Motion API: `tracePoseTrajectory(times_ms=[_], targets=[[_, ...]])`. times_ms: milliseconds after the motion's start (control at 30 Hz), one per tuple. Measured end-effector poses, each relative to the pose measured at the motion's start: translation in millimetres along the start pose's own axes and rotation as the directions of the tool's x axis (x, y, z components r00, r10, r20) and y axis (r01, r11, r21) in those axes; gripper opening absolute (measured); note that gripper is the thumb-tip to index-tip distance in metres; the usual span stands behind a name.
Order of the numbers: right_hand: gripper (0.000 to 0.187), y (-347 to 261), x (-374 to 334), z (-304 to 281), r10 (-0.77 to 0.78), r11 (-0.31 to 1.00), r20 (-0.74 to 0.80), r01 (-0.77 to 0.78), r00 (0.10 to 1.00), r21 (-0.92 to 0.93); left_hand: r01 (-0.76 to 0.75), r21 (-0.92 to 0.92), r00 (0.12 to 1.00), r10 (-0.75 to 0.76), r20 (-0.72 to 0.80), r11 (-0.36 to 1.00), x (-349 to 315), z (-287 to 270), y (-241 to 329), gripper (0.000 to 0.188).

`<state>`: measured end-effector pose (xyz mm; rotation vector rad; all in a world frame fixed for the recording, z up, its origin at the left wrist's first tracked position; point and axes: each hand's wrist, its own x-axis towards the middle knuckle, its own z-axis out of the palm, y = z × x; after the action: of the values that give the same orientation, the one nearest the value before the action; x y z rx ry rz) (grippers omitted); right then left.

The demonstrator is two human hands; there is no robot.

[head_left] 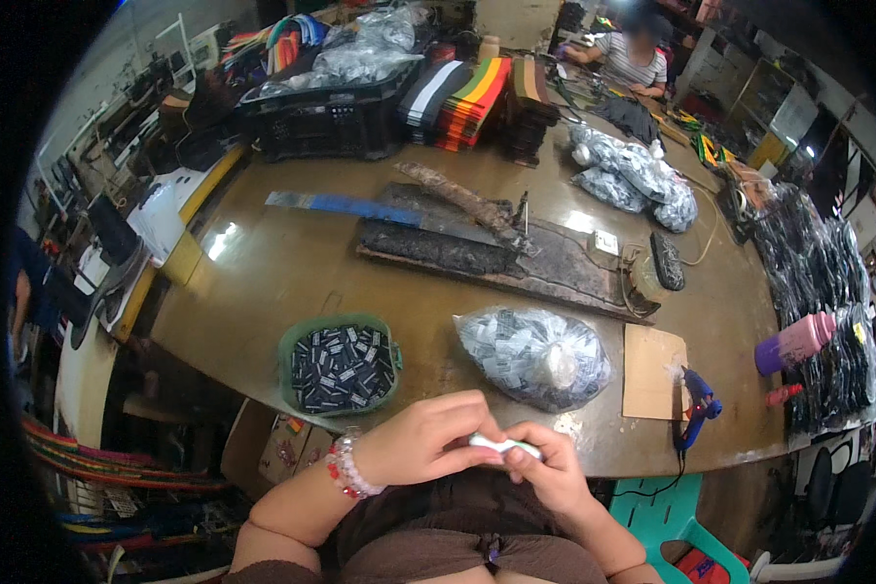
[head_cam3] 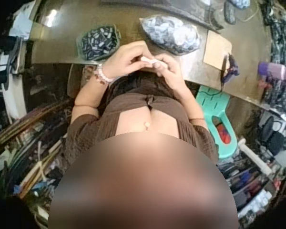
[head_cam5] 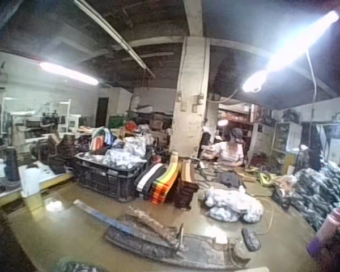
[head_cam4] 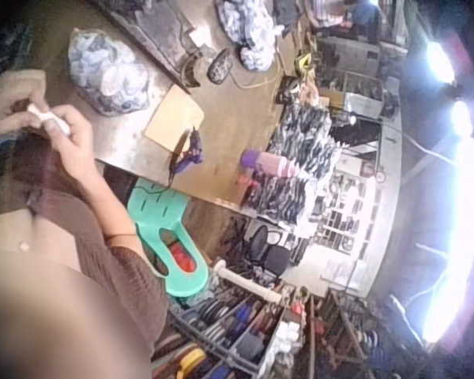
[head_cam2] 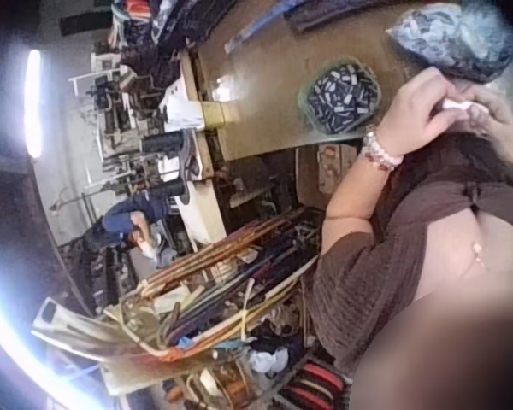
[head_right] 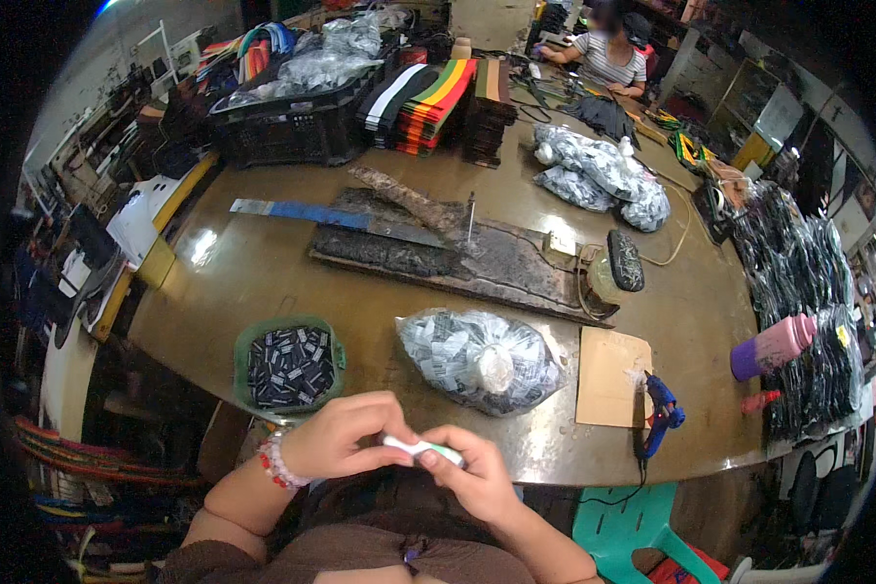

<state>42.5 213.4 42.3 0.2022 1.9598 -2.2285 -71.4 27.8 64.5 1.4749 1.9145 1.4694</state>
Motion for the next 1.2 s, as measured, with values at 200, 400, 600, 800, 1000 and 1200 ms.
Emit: tracePoseTrajectory(times_ms=[200, 400, 600, 800, 1000, 1200], targets=[[0.044, 42, 26, 10, -0.041, 0.965, 0.175, -0.007, 0.984, 0.264, 0.263, 0.350, 0.920, -0.125, -0.371, 0.899, 0, -69, 4, 0.024], [0.030, 73, 35, 6, -0.023, 0.978, 0.095, 0.042, 0.995, -0.203, 0.555, 0.525, 0.769, -0.159, -0.619, 0.645, 8, -173, -81, 0.025], [0.023, 79, 37, 2, -0.029, 0.992, 0.056, 0.036, 0.998, -0.118, 0.538, 0.537, 0.783, -0.151, -0.603, 0.650, 4, -186, -156, 0.026], [0.023, 83, 40, -2, -0.038, 0.994, 0.093, 0.047, 0.995, -0.100, 0.532, 0.578, 0.781, -0.095, -0.618, 0.619, 9, -186, -153, 0.027], [0.021, 86, 40, -3, -0.022, 0.998, 0.107, 0.016, 0.994, 0.056, 0.165, 0.437, 0.797, 0.142, -0.588, 0.884, 37, -138, -75, 0.030], [0.024, 82, 43, -4, -0.044, 0.993, 0.154, 0.027, 0.987, 0.114, -0.042, -0.778, 0.694, 0.579, 0.428, 0.626, 58, 13, 58, 0.096]])
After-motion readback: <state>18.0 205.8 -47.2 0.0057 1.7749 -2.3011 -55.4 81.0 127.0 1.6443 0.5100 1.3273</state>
